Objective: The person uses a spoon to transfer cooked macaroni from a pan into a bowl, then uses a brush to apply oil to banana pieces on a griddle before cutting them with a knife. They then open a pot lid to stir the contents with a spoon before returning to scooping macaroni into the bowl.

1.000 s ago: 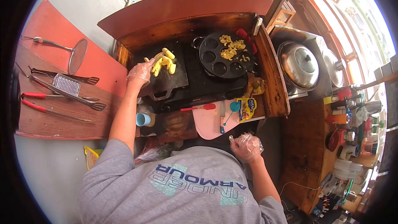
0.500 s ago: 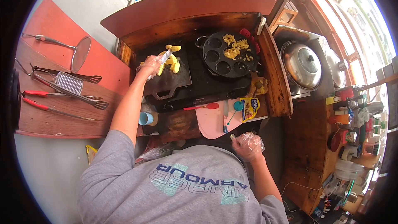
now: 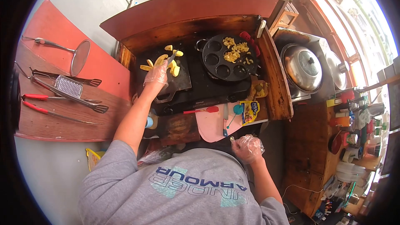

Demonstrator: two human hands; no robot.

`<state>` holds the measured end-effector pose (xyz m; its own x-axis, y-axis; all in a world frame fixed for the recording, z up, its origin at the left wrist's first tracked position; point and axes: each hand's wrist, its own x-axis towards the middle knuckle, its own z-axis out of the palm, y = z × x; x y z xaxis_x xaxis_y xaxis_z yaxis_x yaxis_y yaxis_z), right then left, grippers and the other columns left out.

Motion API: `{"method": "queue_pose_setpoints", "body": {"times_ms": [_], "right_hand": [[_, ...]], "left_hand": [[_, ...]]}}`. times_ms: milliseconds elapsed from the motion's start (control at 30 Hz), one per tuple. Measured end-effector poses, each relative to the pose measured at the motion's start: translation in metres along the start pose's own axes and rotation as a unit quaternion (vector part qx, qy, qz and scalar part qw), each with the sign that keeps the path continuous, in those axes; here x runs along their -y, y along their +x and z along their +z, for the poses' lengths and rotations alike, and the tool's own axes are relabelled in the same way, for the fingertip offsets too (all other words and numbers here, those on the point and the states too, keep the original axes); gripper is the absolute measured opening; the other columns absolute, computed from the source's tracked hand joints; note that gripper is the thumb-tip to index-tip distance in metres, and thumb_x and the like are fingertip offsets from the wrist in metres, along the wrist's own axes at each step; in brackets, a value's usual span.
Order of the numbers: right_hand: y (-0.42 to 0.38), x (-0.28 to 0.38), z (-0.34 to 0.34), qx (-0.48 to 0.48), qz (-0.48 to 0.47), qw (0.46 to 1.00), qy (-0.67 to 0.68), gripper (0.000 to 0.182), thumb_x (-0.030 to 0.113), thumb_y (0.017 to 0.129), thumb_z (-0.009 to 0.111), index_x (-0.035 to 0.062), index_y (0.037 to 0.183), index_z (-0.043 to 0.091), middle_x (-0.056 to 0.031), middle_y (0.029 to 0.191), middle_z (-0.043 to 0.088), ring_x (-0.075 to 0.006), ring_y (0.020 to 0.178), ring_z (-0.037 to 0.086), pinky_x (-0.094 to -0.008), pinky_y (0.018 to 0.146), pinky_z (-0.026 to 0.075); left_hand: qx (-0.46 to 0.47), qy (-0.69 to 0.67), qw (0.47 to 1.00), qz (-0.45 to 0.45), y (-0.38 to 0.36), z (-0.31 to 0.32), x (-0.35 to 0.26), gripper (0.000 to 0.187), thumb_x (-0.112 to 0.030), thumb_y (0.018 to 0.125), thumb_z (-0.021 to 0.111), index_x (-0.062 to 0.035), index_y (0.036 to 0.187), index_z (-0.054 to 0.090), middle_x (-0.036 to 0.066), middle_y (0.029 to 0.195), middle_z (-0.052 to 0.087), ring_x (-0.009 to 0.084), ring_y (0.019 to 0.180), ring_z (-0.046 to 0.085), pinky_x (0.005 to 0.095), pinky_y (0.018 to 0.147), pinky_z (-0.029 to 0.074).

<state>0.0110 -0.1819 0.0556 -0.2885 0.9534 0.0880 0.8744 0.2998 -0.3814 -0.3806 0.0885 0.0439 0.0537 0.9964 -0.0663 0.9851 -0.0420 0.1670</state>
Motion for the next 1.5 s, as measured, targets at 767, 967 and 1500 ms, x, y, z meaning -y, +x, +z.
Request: {"method": "queue_pose_setpoints", "body": {"times_ms": [767,967,1500], "right_hand": [[-0.005,-0.016,0.005,0.012,0.001,1.000,-0.023,0.038,0.030,0.088,0.069,0.0099,0.056,0.064,-0.0128,0.059,0.062,-0.0344,0.056,0.061,-0.0494,0.053,0.048],[0.006,-0.019,0.011,0.011,-0.042,0.999,-0.014,0.037,0.027,0.087,0.072,0.0106,0.055,0.063,-0.0113,0.056,0.060,-0.0332,0.054,0.058,-0.0480,0.051,0.046],[0.022,-0.016,0.012,0.034,-0.076,0.996,-0.017,0.039,0.028,0.088,0.071,0.0103,0.055,0.063,-0.0111,0.057,0.060,-0.0334,0.054,0.059,-0.0486,0.050,0.045]], "left_hand": [[0.004,-0.049,0.995,-0.089,-0.047,-0.072,0.026,0.034,-0.027,0.102,0.050,-0.0209,0.131,0.068,0.018,0.112,0.072,0.0407,0.103,0.069,0.0519,0.086,0.055],[-0.039,0.056,0.997,-0.041,-0.071,-0.038,0.028,0.034,-0.019,0.106,0.046,-0.0243,0.132,0.066,0.016,0.099,0.074,0.0376,0.089,0.073,0.0515,0.077,0.058],[-0.111,-0.040,0.964,-0.240,-0.090,-0.007,0.078,0.054,-0.039,0.110,0.037,0.0000,0.103,0.073,0.025,0.105,0.072,0.0465,0.099,0.068,0.0574,0.085,0.054]]}}
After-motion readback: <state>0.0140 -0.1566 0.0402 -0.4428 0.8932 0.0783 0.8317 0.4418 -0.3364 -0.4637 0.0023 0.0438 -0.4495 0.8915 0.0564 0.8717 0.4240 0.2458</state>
